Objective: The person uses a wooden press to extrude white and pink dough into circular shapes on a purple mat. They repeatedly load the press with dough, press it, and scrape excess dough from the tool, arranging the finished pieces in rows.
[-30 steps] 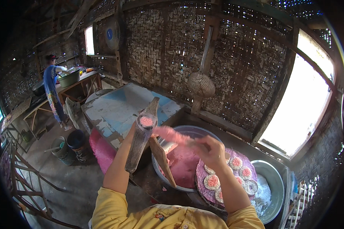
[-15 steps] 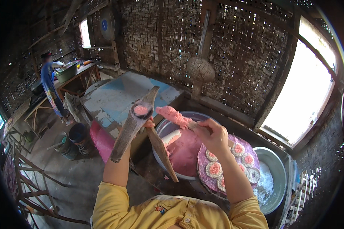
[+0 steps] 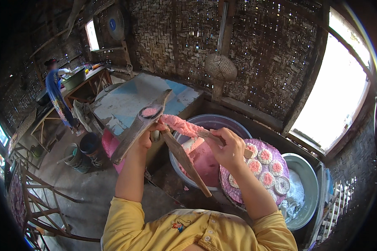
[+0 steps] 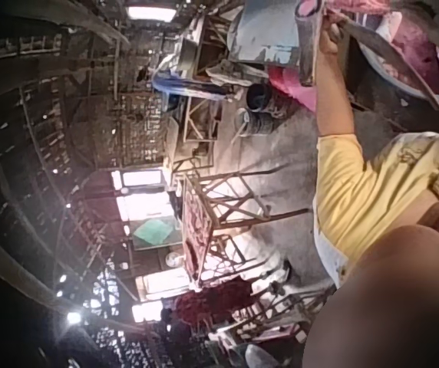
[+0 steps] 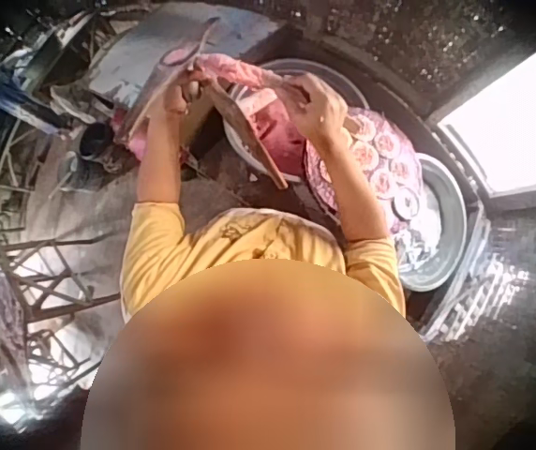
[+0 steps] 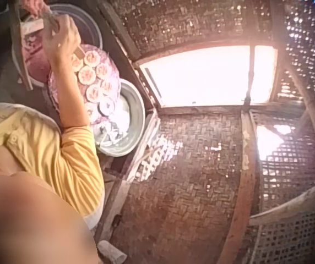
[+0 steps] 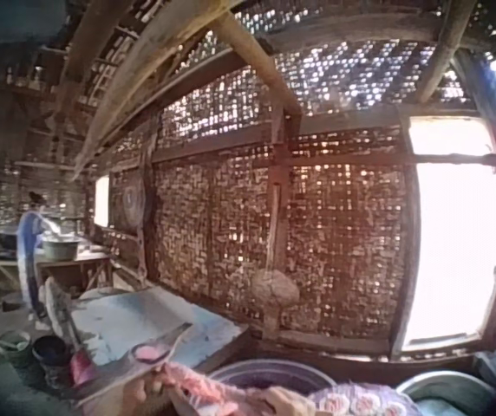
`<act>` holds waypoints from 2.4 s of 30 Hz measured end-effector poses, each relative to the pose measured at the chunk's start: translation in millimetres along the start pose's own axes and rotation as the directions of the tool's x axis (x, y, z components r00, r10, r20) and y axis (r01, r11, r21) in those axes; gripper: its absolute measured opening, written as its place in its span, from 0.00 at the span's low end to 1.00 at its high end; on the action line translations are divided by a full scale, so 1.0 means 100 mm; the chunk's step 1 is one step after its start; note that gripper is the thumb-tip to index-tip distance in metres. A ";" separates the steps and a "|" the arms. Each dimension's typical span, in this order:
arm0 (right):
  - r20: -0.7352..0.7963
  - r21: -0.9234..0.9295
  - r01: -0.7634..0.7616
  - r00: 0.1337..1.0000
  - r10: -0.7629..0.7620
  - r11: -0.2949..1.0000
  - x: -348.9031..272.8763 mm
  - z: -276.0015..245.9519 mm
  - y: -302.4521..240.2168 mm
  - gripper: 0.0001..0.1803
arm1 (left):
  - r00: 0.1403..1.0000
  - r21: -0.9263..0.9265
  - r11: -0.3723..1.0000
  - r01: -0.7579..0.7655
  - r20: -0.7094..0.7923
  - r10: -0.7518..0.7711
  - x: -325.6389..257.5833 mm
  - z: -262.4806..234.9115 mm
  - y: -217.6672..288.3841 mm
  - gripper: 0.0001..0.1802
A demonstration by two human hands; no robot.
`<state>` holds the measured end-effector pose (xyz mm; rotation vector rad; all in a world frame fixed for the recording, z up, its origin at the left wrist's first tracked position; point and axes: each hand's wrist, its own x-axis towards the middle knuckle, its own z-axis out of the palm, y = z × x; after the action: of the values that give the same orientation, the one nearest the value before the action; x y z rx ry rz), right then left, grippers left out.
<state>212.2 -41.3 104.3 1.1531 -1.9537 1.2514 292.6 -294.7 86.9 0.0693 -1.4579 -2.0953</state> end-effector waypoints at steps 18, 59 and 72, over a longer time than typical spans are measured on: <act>-0.081 0.144 -0.026 0.996 0.038 0.989 -0.04 0.03 0.10 0.10 | 0.994 -0.116 0.991 0.061 0.096 -0.050 0.01 -0.21 -0.04 0.10; 0.528 0.203 -0.576 0.745 0.407 0.791 -0.56 -0.17 0.08 0.15 | 0.681 0.187 0.655 -0.732 0.197 0.705 -0.46 -0.19 0.70 0.14; 0.487 0.303 -0.685 0.709 0.510 0.663 -0.75 0.16 0.21 0.17 | 0.807 0.186 0.810 -0.556 0.356 0.472 -0.62 -0.02 0.24 0.21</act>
<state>230.2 -23.4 28.8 1.0069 -2.5396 2.0870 355.0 -271.7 90.2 -0.5057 -1.7065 -1.4779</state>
